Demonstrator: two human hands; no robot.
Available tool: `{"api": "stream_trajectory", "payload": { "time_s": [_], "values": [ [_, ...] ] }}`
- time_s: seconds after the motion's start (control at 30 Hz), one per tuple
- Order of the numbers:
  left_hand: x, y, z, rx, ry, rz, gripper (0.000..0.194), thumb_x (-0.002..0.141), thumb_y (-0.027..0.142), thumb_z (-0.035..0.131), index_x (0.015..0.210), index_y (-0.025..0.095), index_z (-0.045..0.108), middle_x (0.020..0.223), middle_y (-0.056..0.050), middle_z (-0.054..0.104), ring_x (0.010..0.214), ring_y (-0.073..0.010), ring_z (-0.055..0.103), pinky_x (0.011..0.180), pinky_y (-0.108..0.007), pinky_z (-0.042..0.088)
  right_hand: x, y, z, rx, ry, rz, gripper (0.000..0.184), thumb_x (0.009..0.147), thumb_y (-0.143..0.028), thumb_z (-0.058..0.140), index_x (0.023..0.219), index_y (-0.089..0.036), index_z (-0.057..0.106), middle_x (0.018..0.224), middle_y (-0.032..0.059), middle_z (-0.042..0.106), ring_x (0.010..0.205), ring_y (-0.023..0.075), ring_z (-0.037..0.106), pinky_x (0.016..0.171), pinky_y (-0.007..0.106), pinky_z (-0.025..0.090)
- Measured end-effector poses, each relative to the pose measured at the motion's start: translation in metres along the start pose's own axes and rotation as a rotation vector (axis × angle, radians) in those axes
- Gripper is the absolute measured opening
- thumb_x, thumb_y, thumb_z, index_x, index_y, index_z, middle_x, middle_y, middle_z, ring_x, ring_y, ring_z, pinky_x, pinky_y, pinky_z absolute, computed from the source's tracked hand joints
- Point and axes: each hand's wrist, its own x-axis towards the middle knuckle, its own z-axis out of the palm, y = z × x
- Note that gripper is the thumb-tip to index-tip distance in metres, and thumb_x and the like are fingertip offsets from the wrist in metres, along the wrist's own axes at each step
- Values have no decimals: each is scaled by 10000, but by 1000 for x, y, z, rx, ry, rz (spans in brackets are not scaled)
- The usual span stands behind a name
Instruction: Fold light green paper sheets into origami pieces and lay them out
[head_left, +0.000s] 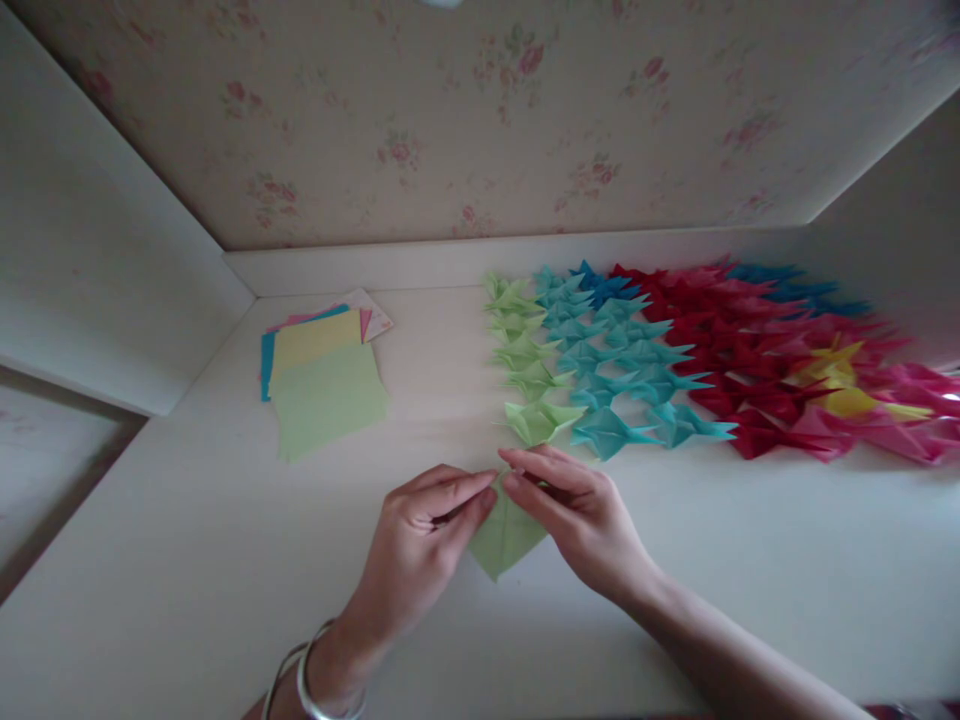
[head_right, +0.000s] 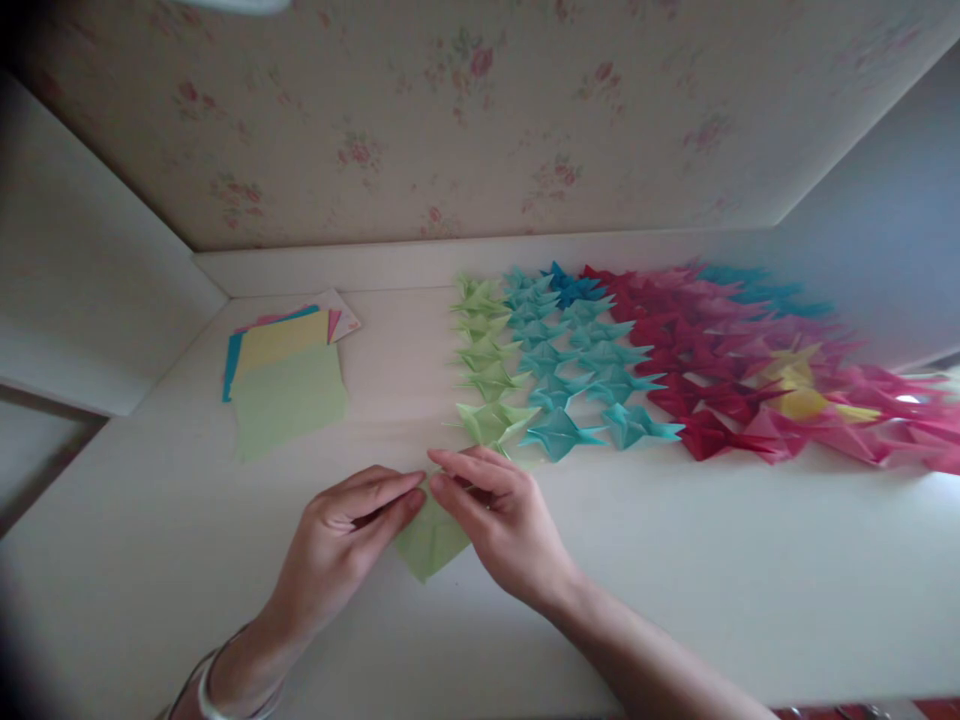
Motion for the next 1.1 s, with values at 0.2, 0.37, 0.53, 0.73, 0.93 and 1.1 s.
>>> {"api": "stream_trajectory", "payload": {
  "time_s": [0.2, 0.37, 0.53, 0.73, 0.93, 1.1],
  "values": [
    [-1, 3, -3, -71, -25, -159, 194, 893, 267, 697, 1060, 251, 795, 890, -19, 745, 771, -133, 683, 655, -187, 526, 3, -4, -2, -33, -32, 101, 142, 862, -324, 702, 857, -230, 809, 814, 19, 783, 741, 167, 690, 649, 229, 533],
    [2, 3, -1, -130, -119, -324, 375, 862, 389, 723, 1200, 228, 731, 1183, -54, 757, 1074, -235, 695, 921, -286, 543, 2, -3, -4, -29, -8, 141, 137, 844, -342, 720, 820, -241, 810, 792, 2, 790, 721, 169, 703, 627, 221, 533],
    [5, 6, 1, -148, -242, -373, 390, 868, 393, 713, 1218, 222, 728, 1138, -53, 776, 1018, -277, 713, 907, -359, 555, 0, -7, -4, -80, 9, 140, 149, 846, -338, 707, 810, -236, 809, 787, 9, 795, 732, 197, 725, 641, 255, 556],
    [4, 4, 2, -413, -258, -436, 357, 877, 385, 711, 1188, 213, 746, 1039, -52, 784, 997, -264, 702, 891, -342, 540, -1, -8, -4, -144, 52, 140, 155, 846, -322, 695, 885, -240, 821, 848, 22, 812, 791, 226, 749, 715, 303, 587],
    [-1, 5, 4, -584, -234, -541, 378, 962, 477, 563, 1176, 217, 733, 888, -55, 746, 739, -175, 658, 647, -249, 526, 1, -6, -5, -84, 115, 140, 151, 839, -331, 704, 886, -251, 823, 859, 21, 814, 786, 217, 746, 675, 285, 578],
    [-2, 4, 2, -684, -302, -576, 396, 961, 464, 575, 1233, 203, 697, 889, -61, 730, 757, -173, 656, 681, -252, 527, 2, -8, -8, -40, 82, 164, 146, 832, -344, 719, 857, -253, 830, 831, 15, 811, 759, 214, 733, 639, 279, 561]
  ]
}}
